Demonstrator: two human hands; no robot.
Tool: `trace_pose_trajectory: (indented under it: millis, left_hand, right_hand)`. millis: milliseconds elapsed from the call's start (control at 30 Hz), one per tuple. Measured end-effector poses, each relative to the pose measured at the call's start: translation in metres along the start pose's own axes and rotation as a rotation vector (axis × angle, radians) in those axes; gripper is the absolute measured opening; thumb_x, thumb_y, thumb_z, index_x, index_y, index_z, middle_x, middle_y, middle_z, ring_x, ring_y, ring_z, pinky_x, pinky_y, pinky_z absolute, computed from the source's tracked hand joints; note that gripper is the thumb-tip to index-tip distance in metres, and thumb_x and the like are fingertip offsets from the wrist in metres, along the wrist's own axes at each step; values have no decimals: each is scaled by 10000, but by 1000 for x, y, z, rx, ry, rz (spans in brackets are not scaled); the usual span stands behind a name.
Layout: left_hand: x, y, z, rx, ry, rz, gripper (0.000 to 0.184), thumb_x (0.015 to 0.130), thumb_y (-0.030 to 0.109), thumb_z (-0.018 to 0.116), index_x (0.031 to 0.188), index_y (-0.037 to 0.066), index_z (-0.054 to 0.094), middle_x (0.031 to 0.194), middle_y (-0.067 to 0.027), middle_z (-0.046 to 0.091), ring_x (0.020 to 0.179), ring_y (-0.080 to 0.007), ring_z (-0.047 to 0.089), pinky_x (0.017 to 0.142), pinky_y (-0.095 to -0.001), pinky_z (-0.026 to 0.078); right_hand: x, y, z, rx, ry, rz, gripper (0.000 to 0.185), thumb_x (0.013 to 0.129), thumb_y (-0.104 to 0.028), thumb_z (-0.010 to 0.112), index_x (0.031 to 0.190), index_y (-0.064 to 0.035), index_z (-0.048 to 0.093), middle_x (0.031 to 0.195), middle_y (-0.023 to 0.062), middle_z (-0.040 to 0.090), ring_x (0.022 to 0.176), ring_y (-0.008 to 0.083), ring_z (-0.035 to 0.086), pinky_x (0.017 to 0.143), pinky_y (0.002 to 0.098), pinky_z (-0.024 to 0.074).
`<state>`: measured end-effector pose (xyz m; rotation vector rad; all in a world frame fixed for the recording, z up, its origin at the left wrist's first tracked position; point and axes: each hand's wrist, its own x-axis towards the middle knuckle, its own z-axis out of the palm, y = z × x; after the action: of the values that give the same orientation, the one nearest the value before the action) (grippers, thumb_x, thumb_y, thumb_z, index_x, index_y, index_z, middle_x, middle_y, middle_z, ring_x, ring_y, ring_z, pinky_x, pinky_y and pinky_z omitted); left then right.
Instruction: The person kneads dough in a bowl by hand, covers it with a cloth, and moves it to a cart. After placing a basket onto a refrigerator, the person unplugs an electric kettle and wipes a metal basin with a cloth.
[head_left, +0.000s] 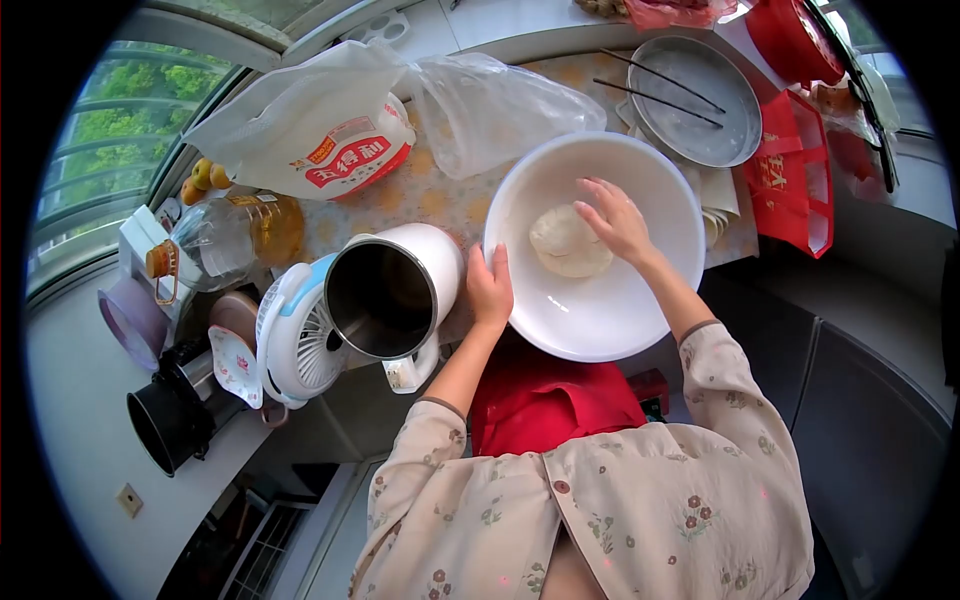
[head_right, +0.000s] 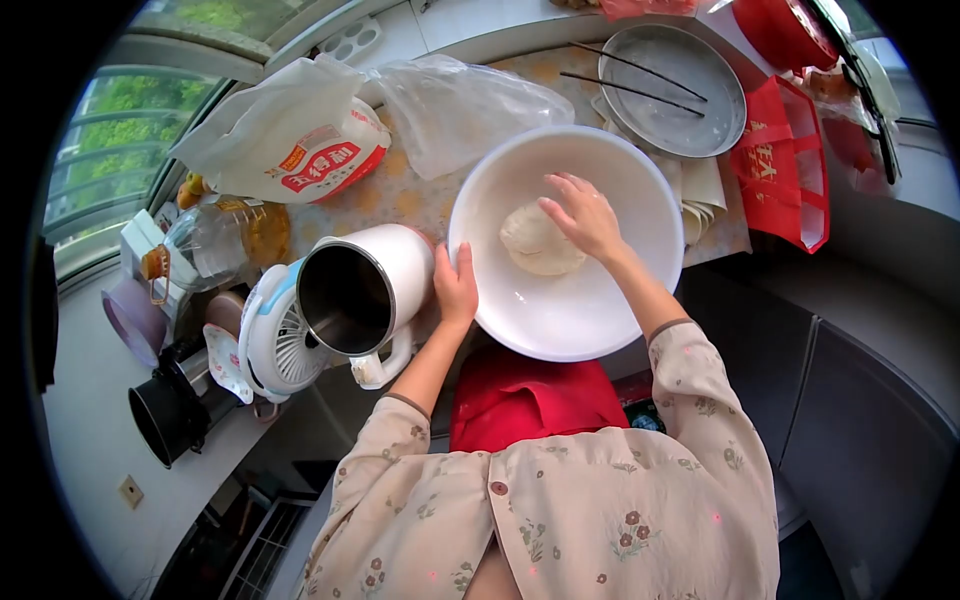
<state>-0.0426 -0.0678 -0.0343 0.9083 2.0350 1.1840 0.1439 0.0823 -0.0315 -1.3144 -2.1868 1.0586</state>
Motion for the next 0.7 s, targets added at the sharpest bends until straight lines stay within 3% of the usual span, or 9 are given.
trace_pose_trajectory:
  millis: [33, 67, 133, 200, 333, 533, 633, 700]
  left_hand:
    - [0, -1, 1, 12, -5, -10, 321, 952, 272, 513, 1073, -25, 519, 933, -225, 610, 862, -389, 593, 751, -418, 465]
    - [-1, 1, 2, 14, -6, -8, 321, 952, 272, 513, 1073, -25, 519, 933, -225, 610, 862, -389, 593, 751, -418, 465]
    - [-1, 3, 1, -22, -9, -14, 327, 951, 274, 514, 1076, -28, 516, 939, -228, 609, 862, -390, 592, 751, -420, 463]
    - [0, 4, 1, -25, 2, -11, 329, 951, 274, 514, 1076, -30, 515, 942, -231, 608, 863, -390, 591, 752, -421, 463]
    - [-1, -2, 3, 4, 15, -16, 335, 952, 272, 511, 1084, -36, 512, 952, -238, 604, 866, -390, 590, 754, -422, 460]
    - [1, -3, 1, -13, -23, -49, 321, 958, 257, 506, 1101, -30, 506, 969, -230, 606, 878, -345, 594, 786, -385, 459]
    - [0, -3, 0, -4, -6, -44, 336, 951, 286, 516, 1074, -27, 520, 948, -228, 602, 864, -368, 589, 765, -400, 459]
    - [2, -2, 1, -4, 14, -36, 351, 944, 311, 523, 1052, -23, 533, 933, -225, 599, 857, -389, 585, 749, -415, 459]
  right_hand:
    - [1, 17, 4, 206, -95, 245, 409, 898, -373, 553, 1189, -90, 605, 1159, 124, 610, 1147, 269, 520, 949, 380, 400]
    - [-5, 25, 14, 208, -92, 245, 409, 898, -373, 553, 1189, -90, 605, 1159, 124, 610, 1147, 269, 520, 949, 380, 400]
    - [-12, 25, 34, 359, -19, 247, 364, 893, -341, 561, 1130, -71, 622, 1003, 120, 636, 978, 267, 566, 848, 353, 431]
    - [-35, 0, 42, 97, 240, 87, 176, 891, -212, 566, 952, -60, 632, 825, 80, 618, 794, 243, 551, 755, 349, 421]
    - [-63, -45, 65, -36, 275, 171, 119, 853, -217, 598, 829, -101, 586, 801, 40, 564, 792, 250, 520, 759, 380, 399]
    - [-33, -28, 102, -337, 366, -133, 81, 791, -185, 633, 814, -146, 565, 875, 15, 570, 833, 239, 537, 739, 380, 382]
    - [-15, -26, 96, -335, 260, -227, 94, 777, -201, 632, 809, -149, 560, 887, 19, 572, 860, 234, 541, 758, 385, 385]
    - [-2, -26, 88, -336, 83, -115, 123, 810, -246, 614, 864, -138, 593, 933, 23, 591, 916, 243, 548, 805, 387, 392]
